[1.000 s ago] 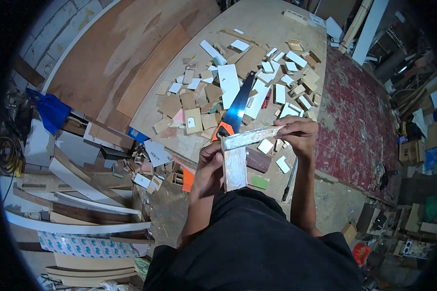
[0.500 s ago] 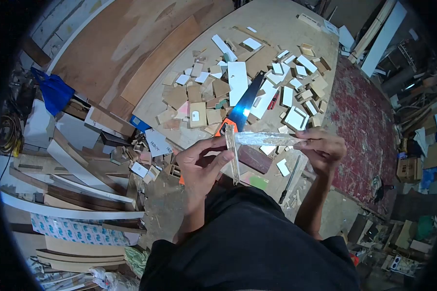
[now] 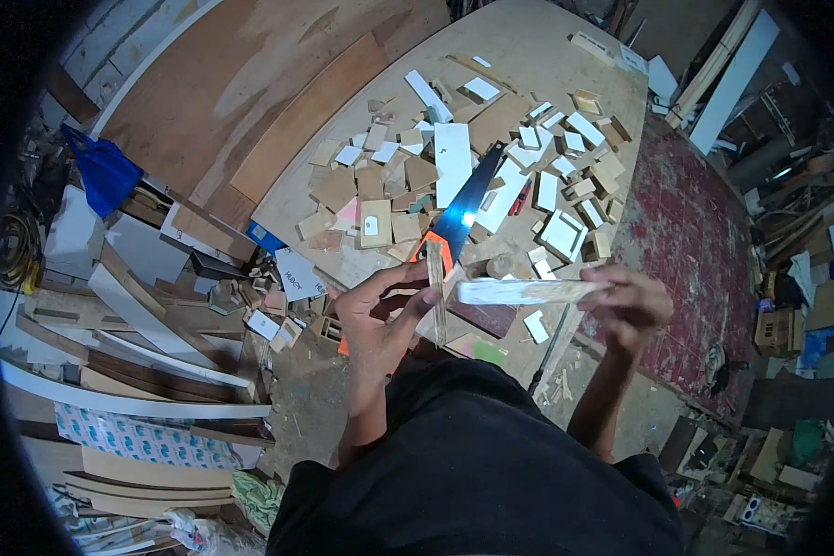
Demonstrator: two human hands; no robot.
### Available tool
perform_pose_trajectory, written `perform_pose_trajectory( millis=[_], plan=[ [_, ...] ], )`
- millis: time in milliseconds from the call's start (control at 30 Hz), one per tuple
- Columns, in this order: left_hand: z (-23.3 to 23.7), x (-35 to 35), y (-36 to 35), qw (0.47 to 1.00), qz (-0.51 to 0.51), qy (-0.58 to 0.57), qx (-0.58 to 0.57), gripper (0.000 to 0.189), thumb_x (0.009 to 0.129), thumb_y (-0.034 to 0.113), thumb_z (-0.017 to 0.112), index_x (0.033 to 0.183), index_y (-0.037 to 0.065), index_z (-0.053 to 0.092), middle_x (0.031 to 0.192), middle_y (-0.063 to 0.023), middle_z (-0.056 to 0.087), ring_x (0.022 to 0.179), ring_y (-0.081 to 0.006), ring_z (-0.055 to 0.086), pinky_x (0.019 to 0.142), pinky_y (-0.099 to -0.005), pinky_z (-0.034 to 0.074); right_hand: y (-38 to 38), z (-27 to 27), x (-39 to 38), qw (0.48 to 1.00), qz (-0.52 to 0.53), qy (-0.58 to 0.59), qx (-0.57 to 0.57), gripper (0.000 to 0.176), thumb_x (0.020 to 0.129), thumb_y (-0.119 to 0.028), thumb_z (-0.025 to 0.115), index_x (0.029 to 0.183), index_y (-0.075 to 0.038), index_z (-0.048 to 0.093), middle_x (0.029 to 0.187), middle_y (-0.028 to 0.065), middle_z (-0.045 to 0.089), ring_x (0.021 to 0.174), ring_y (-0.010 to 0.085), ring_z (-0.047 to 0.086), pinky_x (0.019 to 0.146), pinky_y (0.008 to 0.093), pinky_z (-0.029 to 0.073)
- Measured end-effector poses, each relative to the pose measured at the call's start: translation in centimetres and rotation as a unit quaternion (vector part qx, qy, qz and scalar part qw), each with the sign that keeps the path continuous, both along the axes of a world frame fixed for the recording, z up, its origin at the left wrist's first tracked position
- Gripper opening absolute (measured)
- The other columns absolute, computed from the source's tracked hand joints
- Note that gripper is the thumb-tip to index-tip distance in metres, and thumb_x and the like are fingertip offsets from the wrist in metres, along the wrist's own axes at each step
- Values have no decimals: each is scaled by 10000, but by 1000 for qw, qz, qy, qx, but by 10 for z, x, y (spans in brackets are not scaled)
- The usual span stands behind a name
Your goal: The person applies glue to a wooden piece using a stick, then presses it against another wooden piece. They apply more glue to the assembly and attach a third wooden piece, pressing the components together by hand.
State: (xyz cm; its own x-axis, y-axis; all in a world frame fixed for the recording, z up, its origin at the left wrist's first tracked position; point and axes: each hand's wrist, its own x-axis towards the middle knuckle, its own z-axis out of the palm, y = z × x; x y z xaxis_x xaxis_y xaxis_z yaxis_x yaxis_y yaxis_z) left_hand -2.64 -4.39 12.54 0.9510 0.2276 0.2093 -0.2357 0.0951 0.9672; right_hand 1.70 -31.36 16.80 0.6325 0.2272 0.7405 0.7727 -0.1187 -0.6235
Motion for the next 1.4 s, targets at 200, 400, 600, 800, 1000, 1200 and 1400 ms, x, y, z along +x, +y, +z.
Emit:
perform_pose_trajectory(
  millis=[200, 400, 600, 800, 1000, 1200, 1400],
  plan=[
    [-8, 6, -9, 971, -127, -37, -200, 299, 829, 95, 680, 1064, -75, 605, 908, -115, 674, 765, -119, 638, 651, -233, 531, 18, -74, 13, 885, 126, 306, 327, 211, 775, -43, 704, 946, 25, 601, 760, 159, 648, 633, 252, 658, 530, 366, 563],
    [-14, 5, -18, 941, -133, 38, -310, 241, 864, 108, 641, 1067, -19, 623, 920, -85, 665, 803, -128, 635, 695, -278, 542, 33, -77, 9, 905, 106, 299, 282, 208, 814, -57, 682, 956, 66, 593, 788, 140, 640, 639, 233, 651, 572, 348, 561],
    [-13, 4, -20, 915, -152, 94, -361, 235, 886, 153, 620, 1051, -14, 624, 948, -74, 655, 820, -120, 629, 715, -279, 527, 27, -75, 7, 958, 58, 224, 168, 156, 811, 42, 639, 955, 78, 590, 816, 165, 649, 685, 223, 664, 604, 328, 564],
    [-17, 4, -20, 876, -194, 115, -426, 233, 896, 146, 601, 1065, -13, 615, 968, -83, 657, 852, -130, 629, 741, -271, 511, 36, -71, 5, 964, 28, 195, 181, 160, 828, 27, 633, 972, 73, 581, 832, 177, 652, 699, 219, 666, 616, 324, 565],
    [-17, 4, -20, 868, -201, 114, -439, 229, 901, 138, 590, 1078, -6, 612, 982, -87, 658, 876, -145, 632, 771, -287, 508, 41, -65, -1, 960, -5, 173, 219, 159, 823, 20, 642, 960, 80, 586, 834, 181, 656, 688, 218, 666, 615, 325, 565],
    [-15, 2, -22, 869, -187, 113, -443, 230, 898, 133, 592, 1082, -4, 611, 992, -89, 655, 885, -150, 633, 777, -291, 510, 30, -60, -6, 971, 36, 193, 139, 149, 801, 28, 662, 925, 92, 612, 809, 177, 660, 679, 203, 667, 597, 303, 559],
    [-21, 2, -24, 859, -181, 101, -468, 218, 893, 120, 595, 1074, -1, 616, 1002, -90, 655, 884, -149, 636, 777, -290, 515, 13, -64, -4, 981, 66, 162, 87, 163, 799, 13, 668, 927, 96, 609, 821, 189, 662, 672, 207, 665, 590, 317, 564]
  ],
)
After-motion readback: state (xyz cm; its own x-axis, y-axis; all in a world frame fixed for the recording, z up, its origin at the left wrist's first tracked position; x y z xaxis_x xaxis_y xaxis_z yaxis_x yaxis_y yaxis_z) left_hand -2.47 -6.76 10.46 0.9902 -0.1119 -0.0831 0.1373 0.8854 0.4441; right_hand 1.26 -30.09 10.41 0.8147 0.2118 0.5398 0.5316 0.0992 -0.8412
